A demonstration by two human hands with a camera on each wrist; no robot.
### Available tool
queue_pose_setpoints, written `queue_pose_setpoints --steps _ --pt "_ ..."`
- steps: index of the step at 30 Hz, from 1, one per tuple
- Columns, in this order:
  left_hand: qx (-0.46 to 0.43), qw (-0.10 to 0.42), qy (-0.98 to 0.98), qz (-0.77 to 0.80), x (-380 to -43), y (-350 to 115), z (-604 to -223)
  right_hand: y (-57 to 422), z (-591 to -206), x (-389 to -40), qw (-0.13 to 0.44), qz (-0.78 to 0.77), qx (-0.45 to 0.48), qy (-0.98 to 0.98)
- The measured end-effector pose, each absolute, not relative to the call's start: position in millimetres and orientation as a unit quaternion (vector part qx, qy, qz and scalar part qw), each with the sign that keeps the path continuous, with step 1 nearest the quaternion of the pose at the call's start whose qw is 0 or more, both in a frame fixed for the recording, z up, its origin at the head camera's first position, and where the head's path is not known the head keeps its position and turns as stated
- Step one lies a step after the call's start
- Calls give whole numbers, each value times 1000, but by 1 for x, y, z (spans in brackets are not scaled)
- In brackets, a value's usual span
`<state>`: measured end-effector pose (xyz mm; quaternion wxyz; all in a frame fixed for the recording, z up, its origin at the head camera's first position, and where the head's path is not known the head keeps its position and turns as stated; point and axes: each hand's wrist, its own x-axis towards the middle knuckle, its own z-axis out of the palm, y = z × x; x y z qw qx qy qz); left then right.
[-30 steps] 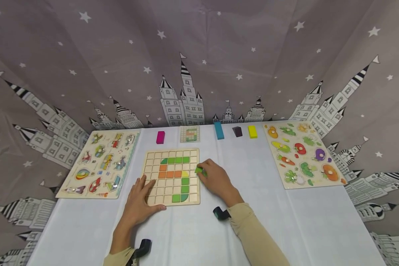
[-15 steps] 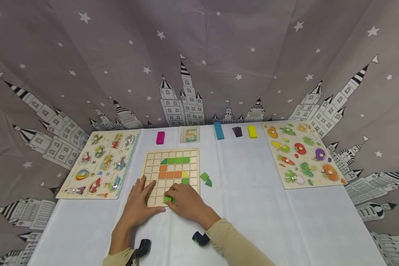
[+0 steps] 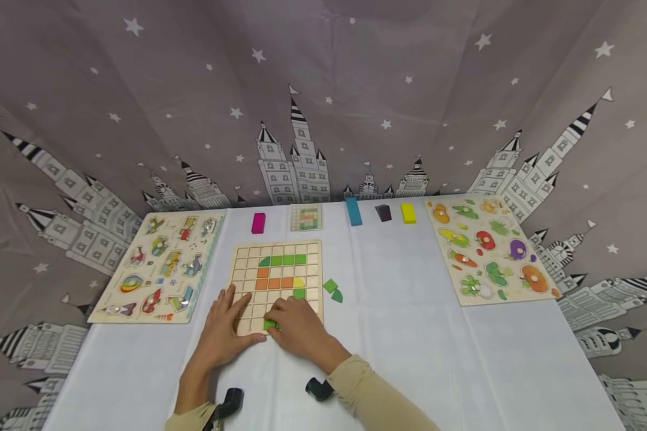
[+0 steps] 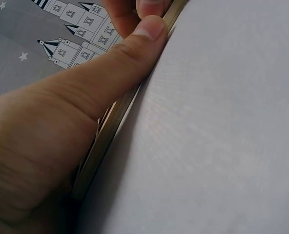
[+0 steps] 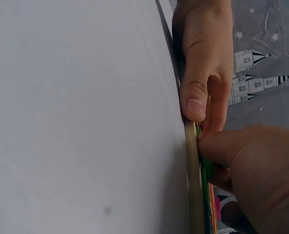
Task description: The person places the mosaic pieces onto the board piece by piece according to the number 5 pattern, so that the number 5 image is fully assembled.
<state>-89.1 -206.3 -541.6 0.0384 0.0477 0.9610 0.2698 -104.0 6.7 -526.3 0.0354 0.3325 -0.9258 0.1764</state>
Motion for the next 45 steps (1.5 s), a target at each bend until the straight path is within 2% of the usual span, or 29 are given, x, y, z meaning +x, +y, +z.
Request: queue_pose_setpoints --steps 26,34,39,45 --pt "38 45 960 273 -88 -205 -541 2 -526 -98 34 180 282 -942" --pt "39 47 959 276 -87 -205 -539 4 -525 -95 53 168 282 -943" --pt "41 50 957 283 -88 -205 -540 24 -531 -98 58 201 271 -940" --pt "36 45 956 288 -90 -205 -543 83 -533 -111 82 267 229 -933"
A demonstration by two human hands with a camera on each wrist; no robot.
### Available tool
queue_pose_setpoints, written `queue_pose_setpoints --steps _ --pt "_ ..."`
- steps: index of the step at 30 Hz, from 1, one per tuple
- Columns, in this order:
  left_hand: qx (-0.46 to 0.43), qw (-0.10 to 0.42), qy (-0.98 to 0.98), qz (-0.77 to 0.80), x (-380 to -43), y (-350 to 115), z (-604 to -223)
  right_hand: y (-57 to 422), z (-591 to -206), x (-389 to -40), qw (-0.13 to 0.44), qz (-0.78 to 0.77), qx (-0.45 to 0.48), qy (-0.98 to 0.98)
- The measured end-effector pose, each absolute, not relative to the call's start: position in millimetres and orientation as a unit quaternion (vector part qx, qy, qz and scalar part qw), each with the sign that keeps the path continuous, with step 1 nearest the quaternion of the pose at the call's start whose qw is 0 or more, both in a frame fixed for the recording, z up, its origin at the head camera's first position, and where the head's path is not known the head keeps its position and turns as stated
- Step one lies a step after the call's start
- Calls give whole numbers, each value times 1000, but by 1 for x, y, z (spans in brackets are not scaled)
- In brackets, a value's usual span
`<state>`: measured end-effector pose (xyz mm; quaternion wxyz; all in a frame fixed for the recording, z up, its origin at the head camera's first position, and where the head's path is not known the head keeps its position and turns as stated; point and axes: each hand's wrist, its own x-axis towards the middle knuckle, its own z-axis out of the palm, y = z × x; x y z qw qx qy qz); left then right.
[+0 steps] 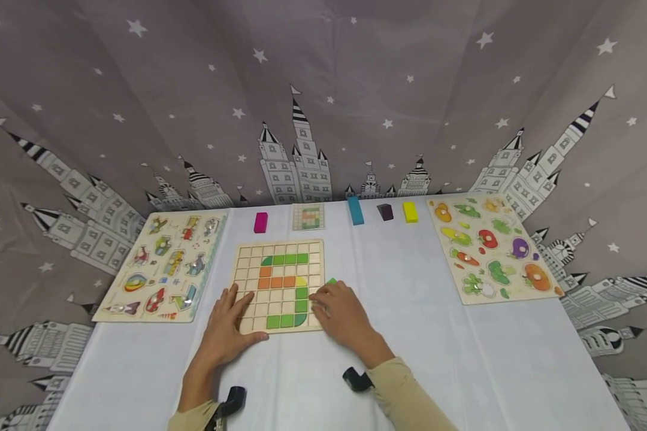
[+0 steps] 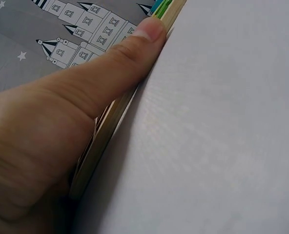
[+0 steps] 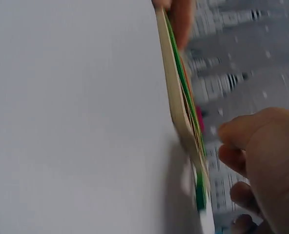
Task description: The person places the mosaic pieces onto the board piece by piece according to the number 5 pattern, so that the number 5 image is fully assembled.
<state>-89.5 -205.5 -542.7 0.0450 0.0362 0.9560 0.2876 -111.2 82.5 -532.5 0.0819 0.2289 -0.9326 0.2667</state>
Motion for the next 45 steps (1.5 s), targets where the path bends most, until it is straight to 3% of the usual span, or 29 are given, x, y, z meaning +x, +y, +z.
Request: queue_pose_setpoints --steps 10,18,45 --pt "27 50 955 290 -90 -208 -542 138 -543 -122 23 275 216 -937" --pt "28 48 955 291 -90 -207 -542 142 -541 -120 41 255 173 -951" --pt "39 52 955 290 -90 -208 -540 136 -538 -113 -29 285 124 -950"
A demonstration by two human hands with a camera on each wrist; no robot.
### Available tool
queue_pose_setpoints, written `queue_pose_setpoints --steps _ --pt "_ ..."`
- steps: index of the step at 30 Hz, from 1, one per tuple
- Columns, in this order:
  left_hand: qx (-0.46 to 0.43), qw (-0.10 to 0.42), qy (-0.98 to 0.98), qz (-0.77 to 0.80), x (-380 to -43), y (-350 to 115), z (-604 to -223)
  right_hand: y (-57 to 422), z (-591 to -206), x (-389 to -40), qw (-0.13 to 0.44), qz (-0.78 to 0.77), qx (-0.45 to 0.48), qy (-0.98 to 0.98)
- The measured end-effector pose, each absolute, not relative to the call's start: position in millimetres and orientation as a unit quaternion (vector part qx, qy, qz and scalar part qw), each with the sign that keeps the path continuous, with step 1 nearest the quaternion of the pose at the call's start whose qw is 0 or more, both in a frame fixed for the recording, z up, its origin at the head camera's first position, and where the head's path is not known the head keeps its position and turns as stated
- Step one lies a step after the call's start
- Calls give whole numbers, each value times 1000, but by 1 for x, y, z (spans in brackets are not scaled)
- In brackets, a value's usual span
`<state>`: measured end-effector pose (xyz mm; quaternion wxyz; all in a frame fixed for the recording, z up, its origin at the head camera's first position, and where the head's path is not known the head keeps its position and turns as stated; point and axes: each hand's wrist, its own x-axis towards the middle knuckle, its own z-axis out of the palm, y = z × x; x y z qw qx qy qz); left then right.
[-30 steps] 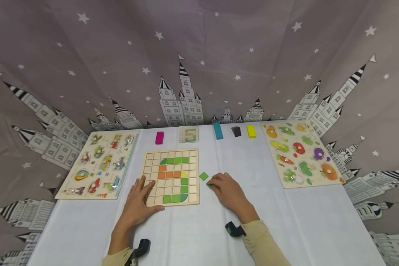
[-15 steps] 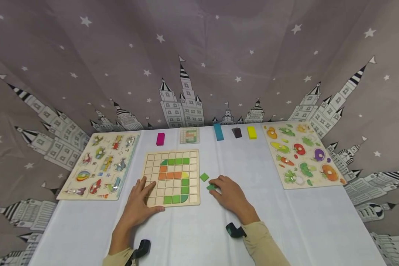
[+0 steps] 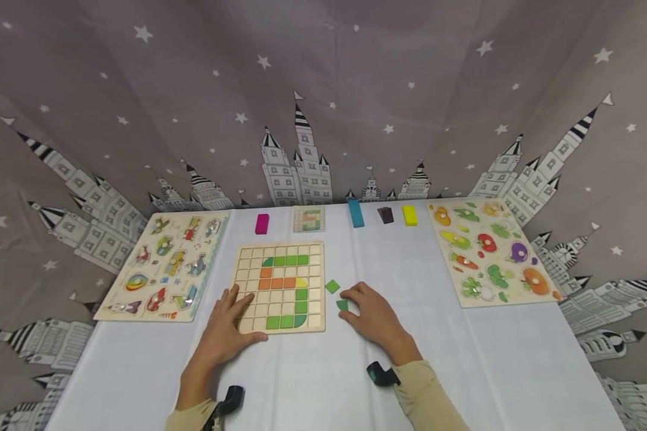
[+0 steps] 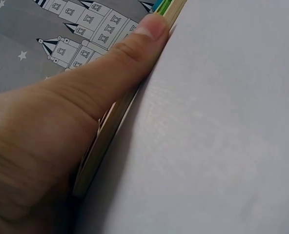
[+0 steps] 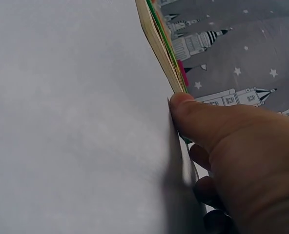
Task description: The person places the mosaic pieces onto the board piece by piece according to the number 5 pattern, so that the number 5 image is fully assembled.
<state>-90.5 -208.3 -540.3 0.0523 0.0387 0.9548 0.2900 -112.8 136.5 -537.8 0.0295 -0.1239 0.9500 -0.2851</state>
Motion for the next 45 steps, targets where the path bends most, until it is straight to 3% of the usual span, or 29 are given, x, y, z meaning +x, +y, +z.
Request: queue_pose_setpoints --steps 28,45 --pt "39 61 945 320 -83 -221 -538 133 -540 -111 -27 -283 -168 944" --pt "60 46 946 316 -83 -222 -541 12 -519 -106 -94 -220 -330 913"
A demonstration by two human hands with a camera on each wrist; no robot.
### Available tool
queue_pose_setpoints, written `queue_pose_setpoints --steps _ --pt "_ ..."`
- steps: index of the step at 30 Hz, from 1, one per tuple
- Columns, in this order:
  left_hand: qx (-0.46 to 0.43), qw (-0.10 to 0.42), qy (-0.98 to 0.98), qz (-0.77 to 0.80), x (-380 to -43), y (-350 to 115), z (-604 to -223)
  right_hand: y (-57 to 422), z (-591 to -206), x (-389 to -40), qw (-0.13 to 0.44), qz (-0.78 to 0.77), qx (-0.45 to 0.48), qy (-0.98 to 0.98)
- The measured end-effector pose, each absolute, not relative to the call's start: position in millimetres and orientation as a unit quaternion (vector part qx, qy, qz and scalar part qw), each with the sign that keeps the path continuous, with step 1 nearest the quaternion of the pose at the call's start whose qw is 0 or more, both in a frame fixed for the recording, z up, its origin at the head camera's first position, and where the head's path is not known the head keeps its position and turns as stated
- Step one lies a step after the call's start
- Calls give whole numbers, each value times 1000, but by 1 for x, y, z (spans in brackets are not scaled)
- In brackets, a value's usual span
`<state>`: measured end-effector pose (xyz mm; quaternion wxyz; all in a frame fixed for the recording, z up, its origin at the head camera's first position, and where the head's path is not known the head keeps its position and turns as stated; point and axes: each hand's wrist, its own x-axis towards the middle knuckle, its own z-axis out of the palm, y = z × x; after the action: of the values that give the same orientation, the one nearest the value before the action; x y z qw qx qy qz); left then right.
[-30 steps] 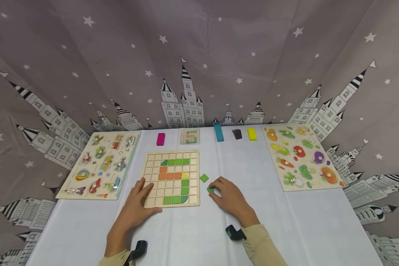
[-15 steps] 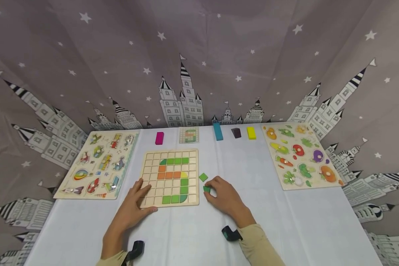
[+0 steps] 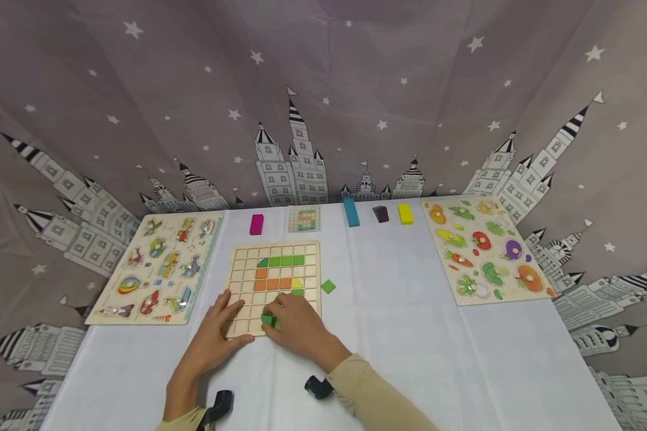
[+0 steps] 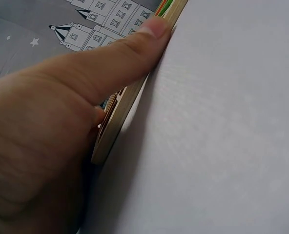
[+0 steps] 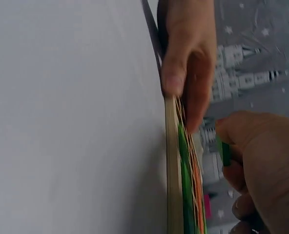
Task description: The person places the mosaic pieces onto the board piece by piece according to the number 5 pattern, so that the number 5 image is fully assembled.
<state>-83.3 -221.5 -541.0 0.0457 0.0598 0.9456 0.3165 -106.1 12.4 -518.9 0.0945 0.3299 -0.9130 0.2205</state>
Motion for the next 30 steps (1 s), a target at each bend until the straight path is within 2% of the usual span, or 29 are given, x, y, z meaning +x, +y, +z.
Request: queue_pose_setpoints --steps 9,17,30 --pt "65 43 946 314 -87 -221 -539 -27 -527 -111 85 149 335 -926" --pt "58 60 943 322 -83 -224 -539 -30 -533 -107 85 139 316 -935" --pt "60 56 943 323 -82 -225 -538 -31 -526 -103 68 132 290 -945"
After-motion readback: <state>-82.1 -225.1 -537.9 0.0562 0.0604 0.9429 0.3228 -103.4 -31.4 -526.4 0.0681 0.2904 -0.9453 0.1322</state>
